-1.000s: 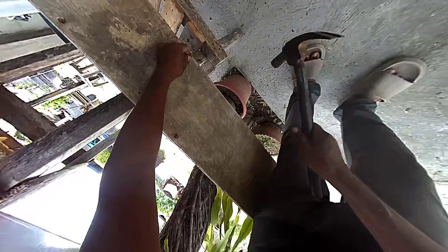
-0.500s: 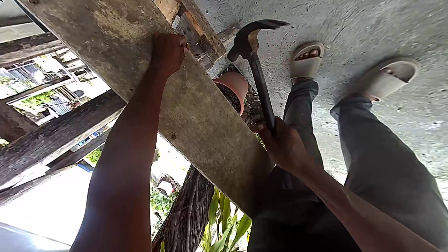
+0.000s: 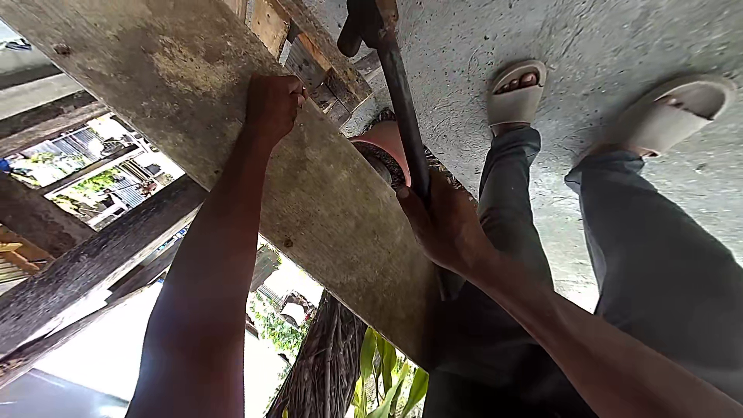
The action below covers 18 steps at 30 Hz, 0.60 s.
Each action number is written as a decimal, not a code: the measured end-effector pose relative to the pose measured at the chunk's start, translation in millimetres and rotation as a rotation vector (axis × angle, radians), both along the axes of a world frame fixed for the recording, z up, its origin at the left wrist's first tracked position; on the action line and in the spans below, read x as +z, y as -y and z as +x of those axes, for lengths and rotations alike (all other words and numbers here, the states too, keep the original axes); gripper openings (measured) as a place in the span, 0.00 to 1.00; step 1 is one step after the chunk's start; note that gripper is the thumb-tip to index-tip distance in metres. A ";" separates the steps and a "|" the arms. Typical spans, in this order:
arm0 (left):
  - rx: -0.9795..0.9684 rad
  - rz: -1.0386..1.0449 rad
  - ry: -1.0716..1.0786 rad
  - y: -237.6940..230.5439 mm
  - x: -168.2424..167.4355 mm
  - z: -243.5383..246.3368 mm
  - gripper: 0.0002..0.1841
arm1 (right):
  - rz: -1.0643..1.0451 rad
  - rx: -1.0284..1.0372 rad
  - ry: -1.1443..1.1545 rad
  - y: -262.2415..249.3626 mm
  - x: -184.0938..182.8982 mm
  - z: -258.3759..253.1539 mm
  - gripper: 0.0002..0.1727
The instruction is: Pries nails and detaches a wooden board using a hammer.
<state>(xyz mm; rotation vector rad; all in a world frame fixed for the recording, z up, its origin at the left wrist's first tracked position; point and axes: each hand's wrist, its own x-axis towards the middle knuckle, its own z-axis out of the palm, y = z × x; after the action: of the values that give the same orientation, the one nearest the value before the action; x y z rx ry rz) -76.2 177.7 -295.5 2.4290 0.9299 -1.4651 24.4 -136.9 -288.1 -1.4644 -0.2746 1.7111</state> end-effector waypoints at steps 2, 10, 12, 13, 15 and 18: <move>0.003 -0.003 -0.007 0.6 -1.1 1.4 0.11 | -0.004 0.011 -0.012 -2.5 -0.9 -1.0 0.13; -0.013 -0.030 0.024 -0.6 -4.7 -1.3 0.11 | 0.018 0.046 -0.111 -25.2 8.8 -14.3 0.13; -0.013 -0.034 0.035 -0.7 -4.7 -2.0 0.11 | 0.017 0.051 -0.124 -28.5 11.8 -19.0 0.13; -0.007 -0.035 0.032 0.0 -4.3 -2.0 0.11 | 0.014 0.056 -0.125 -30.2 12.5 -22.1 0.13; 0.010 -0.028 0.013 1.3 -3.2 0.4 0.11 | 0.000 0.088 -0.158 -35.2 11.9 -26.9 0.13; 0.020 0.000 -0.011 3.6 -2.5 3.7 0.11 | -0.003 0.177 -0.198 -41.5 4.9 -30.9 0.14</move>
<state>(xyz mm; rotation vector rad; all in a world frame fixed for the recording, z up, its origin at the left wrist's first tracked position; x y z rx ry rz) -72.6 174.1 -297.9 2.4076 0.9533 -1.4731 -6.5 -95.3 -283.2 -1.2918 -0.3026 1.9840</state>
